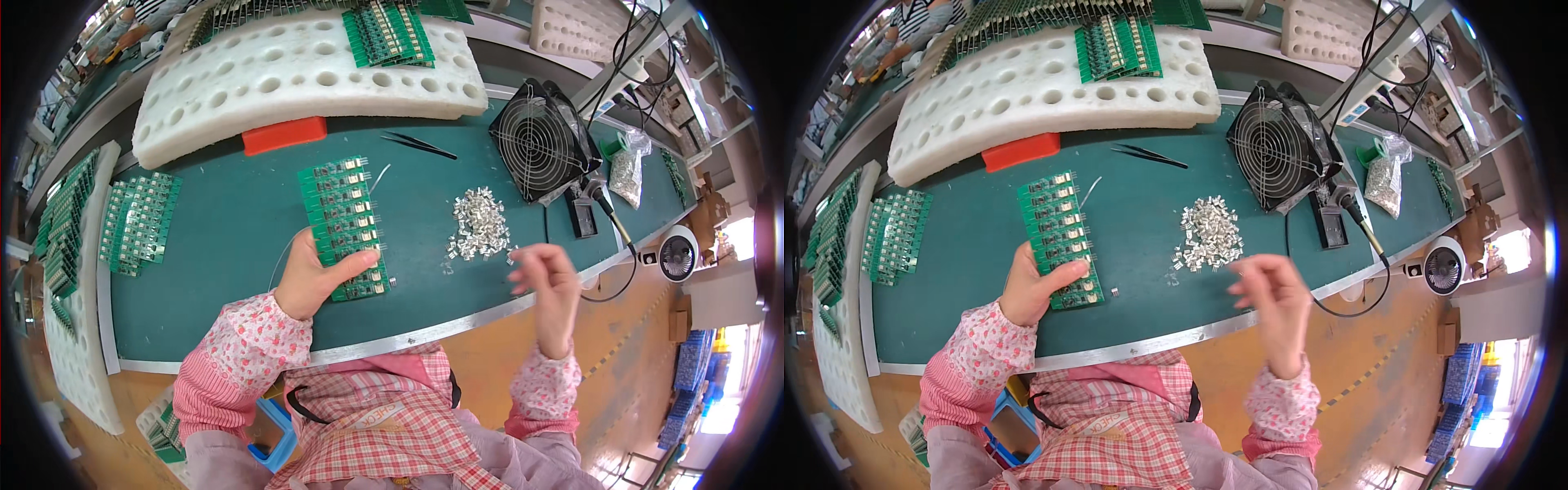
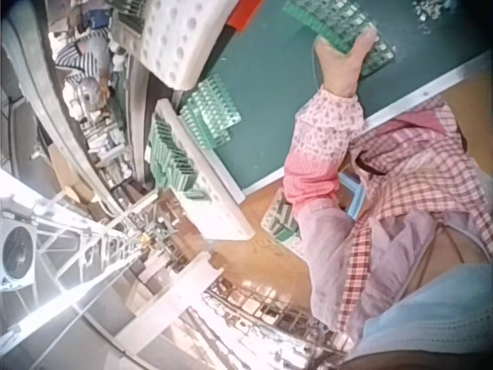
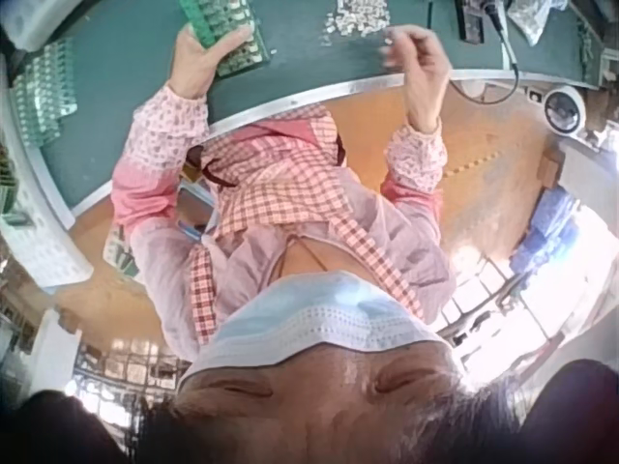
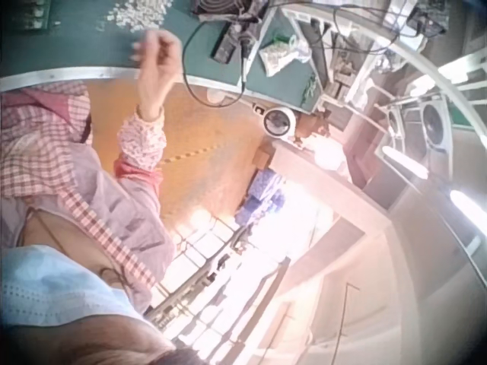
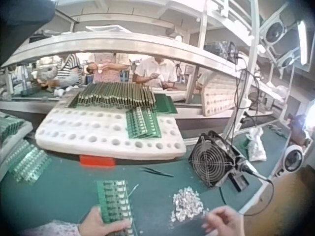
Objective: The person solders small electronic components onto a printed circuit board using a soldering iron and tweezers.
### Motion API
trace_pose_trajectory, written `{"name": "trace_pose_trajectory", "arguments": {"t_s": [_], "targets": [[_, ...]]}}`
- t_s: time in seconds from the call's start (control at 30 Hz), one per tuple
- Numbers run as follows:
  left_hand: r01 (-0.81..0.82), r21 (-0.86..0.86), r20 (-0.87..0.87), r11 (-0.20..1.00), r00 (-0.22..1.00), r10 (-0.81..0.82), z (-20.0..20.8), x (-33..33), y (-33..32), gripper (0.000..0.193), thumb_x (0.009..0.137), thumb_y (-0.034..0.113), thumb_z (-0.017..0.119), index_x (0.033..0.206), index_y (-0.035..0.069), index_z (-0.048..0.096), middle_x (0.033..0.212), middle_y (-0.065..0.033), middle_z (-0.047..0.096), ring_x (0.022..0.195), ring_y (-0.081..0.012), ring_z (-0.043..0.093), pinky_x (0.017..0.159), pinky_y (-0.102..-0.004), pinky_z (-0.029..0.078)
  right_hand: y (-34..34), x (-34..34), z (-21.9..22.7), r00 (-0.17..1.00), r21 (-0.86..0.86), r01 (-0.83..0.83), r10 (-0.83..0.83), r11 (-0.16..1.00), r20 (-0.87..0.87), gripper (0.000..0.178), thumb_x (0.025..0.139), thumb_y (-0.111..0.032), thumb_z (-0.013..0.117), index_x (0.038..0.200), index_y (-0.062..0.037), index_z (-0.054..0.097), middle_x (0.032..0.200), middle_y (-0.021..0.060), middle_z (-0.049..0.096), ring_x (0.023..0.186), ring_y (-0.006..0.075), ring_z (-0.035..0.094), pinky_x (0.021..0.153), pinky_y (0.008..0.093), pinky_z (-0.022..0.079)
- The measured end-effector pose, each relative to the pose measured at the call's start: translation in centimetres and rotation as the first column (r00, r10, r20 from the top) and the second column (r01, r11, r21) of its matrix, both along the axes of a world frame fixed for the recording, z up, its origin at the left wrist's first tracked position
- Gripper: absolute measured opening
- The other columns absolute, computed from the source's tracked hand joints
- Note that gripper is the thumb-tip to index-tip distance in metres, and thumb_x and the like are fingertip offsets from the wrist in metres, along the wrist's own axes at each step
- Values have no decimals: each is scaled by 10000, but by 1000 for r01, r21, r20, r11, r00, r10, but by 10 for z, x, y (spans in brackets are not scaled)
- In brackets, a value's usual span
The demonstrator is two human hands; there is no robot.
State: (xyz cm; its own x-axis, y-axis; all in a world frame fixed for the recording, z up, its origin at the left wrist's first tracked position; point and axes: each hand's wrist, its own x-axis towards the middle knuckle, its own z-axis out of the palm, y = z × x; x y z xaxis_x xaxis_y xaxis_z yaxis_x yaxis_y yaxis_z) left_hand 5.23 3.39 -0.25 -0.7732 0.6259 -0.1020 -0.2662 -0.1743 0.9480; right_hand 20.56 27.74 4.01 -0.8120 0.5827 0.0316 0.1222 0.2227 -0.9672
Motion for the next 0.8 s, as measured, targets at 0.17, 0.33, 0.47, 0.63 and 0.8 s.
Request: {"name": "trace_pose_trajectory", "arguments": {"t_s": [0.17, 0.33, 0.47, 0.63, 0.8], "targets": [[25, 26, 71, 999, 997, -26, 3, 1, -1, 223, 803, 62, 698, 1001, 21, 603, 909, -33, 642, 788, -106, 615, 700, -279, 524, -46, -38, -17, 964, -488, -252, 262, 836, -48, 186, 926, -131, 557, 1023, 27, 575, 934, 112, 649, 683, 95, 601, 572, 214, 508], [91, 74, 166, 993, 981, -102, 3, -3, -6, 310, 794, 63, 713, 1070, 25, 577, 969, -36, 639, 864, -111, 613, 767, -265, 509, -54, -51, -31, 933, -779, -305, 335, 548, -129, 265, 948, -206, 531, 1075, 22, 576, 995, 90, 624, 733, 88, 601, 623, 230, 533], [86, 90, 198, 992, 975, -103, 2, -4, -7, 352, 788, 63, 721, 1099, 25, 560, 985, -34, 635, 874, -108, 610, 780, -259, 503, -61, -55, -28, 958, -770, -232, 277, 595, -75, 247, 952, -215, 525, 1021, 16, 579, 875, 51, 604, 675, 92, 580, 623, 249, 528], [90, 107, 197, 990, 974, -109, 0, -5, -5, 361, 790, 72, 722, 1107, 28, 556, 1001, -30, 631, 884, -103, 605, 781, -259, 502, -53, -52, -37, 949, -679, -287, 295, 675, -108, 235, 949, -208, 531, 999, 16, 579, 827, 53, 613, 645, 97, 587, 623, 256, 527], [84, 104, 201, 991, 974, -104, 1, -5, -7, 365, 794, 79, 721, 1114, 27, 554, 1008, -30, 631, 891, -102, 604, 783, -258, 501, -54, -52, -30, 953, -697, -271, 286, 665, -98, 247, 935, -172, 554, 1067, 35, 585, 822, 54, 618, 669, 102, 602, 647, 257, 535]]}}
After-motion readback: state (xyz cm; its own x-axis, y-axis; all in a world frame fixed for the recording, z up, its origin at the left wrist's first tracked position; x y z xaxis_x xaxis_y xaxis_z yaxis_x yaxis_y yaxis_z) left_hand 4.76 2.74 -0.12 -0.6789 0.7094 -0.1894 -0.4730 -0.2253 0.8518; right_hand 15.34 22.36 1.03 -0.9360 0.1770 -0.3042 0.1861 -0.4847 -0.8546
